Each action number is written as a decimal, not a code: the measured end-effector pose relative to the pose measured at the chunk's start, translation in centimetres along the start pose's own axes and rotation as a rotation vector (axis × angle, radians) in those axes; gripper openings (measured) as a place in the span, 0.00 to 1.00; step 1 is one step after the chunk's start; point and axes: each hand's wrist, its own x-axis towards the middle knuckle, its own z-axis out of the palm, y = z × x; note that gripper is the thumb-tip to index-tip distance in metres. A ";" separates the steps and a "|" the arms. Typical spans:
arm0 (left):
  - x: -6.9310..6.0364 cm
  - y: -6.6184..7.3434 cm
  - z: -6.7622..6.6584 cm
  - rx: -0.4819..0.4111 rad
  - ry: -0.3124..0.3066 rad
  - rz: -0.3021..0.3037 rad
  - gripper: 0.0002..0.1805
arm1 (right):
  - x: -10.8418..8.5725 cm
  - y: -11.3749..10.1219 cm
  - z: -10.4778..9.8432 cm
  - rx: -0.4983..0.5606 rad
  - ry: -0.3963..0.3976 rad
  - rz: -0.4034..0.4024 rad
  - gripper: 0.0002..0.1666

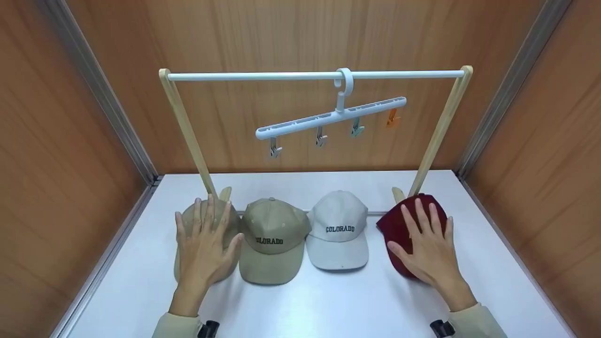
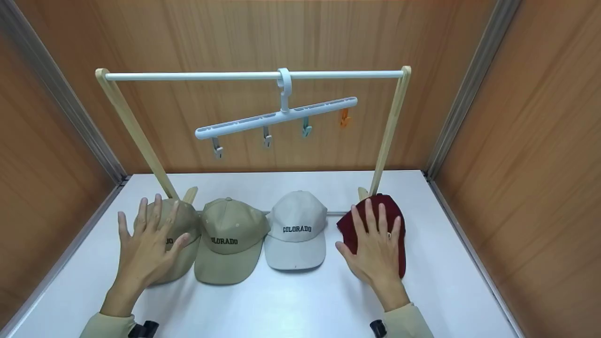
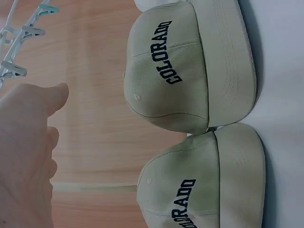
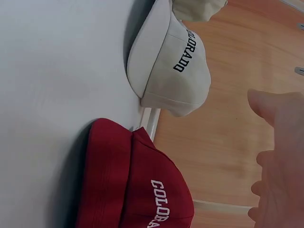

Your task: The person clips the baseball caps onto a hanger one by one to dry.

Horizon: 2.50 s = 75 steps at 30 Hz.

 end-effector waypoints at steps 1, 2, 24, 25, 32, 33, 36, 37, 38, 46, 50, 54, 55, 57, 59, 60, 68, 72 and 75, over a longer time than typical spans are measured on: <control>0.0 0.1 0.0 -0.007 -0.001 -0.002 0.44 | 0.1 0.1 -0.1 0.006 -0.002 0.001 0.54; 0.0 0.2 -0.1 -0.014 -0.002 -0.001 0.44 | 0.2 0.2 -0.2 0.010 -0.006 0.004 0.54; 3.2 3.2 -0.5 -0.175 -0.029 0.036 0.43 | 7.1 -0.4 -0.7 0.369 -0.206 0.106 0.51; 3.3 3.3 -0.4 -0.194 -0.023 0.041 0.42 | 7.5 -0.4 -0.5 0.404 -0.207 0.108 0.50; 4.2 4.3 0.5 -0.293 -0.009 0.066 0.41 | 10.2 -1.0 1.4 0.581 -0.204 0.126 0.43; 4.3 4.5 0.6 -0.301 -0.006 0.068 0.41 | 10.5 -1.2 1.7 0.592 -0.210 0.129 0.42; 4.6 4.9 0.9 -0.320 0.001 0.081 0.40 | 11.4 -1.7 2.7 0.612 -0.230 0.131 0.40; 4.7 5.0 1.0 -0.328 -0.001 0.082 0.40 | 11.6 -1.8 3.1 0.621 -0.244 0.136 0.40; 4.8 5.1 1.0 -0.340 -0.004 0.081 0.40 | 11.8 -1.9 3.4 0.630 -0.259 0.145 0.40; 5.2 6.2 1.6 -0.448 -0.008 0.079 0.38 | 12.5 -2.6 5.8 0.683 -0.340 0.212 0.39; 5.3 6.6 2.0 -0.485 -0.015 0.071 0.37 | 12.6 -3.0 6.8 0.694 -0.358 0.240 0.38; 5.4 7.1 2.4 -0.508 -0.017 0.065 0.36 | 12.8 -3.4 7.7 0.719 -0.398 0.259 0.38; 5.4 7.3 2.5 -0.514 -0.018 0.067 0.36 | 12.9 -3.5 8.0 0.723 -0.404 0.265 0.38; 5.5 7.5 2.6 -0.529 -0.025 0.069 0.36 | 12.9 -3.6 8.4 0.721 -0.411 0.263 0.38; 5.6 7.8 2.8 -0.548 -0.040 0.069 0.35 | 12.8 -3.6 8.8 0.714 -0.414 0.272 0.37; 5.6 8.0 2.9 -0.557 -0.046 0.069 0.35 | 12.8 -3.5 8.9 0.713 -0.417 0.281 0.37; 5.7 8.6 3.6 -0.619 -0.062 0.081 0.33 | 12.7 -3.3 9.0 0.726 -0.397 0.317 0.32; 5.8 8.7 3.8 -0.642 -0.062 0.094 0.33 | 12.7 -3.1 8.7 0.755 -0.380 0.338 0.29; 6.0 8.9 3.8 -0.657 -0.077 0.098 0.33 | 12.5 -2.9 8.4 0.801 -0.380 0.361 0.27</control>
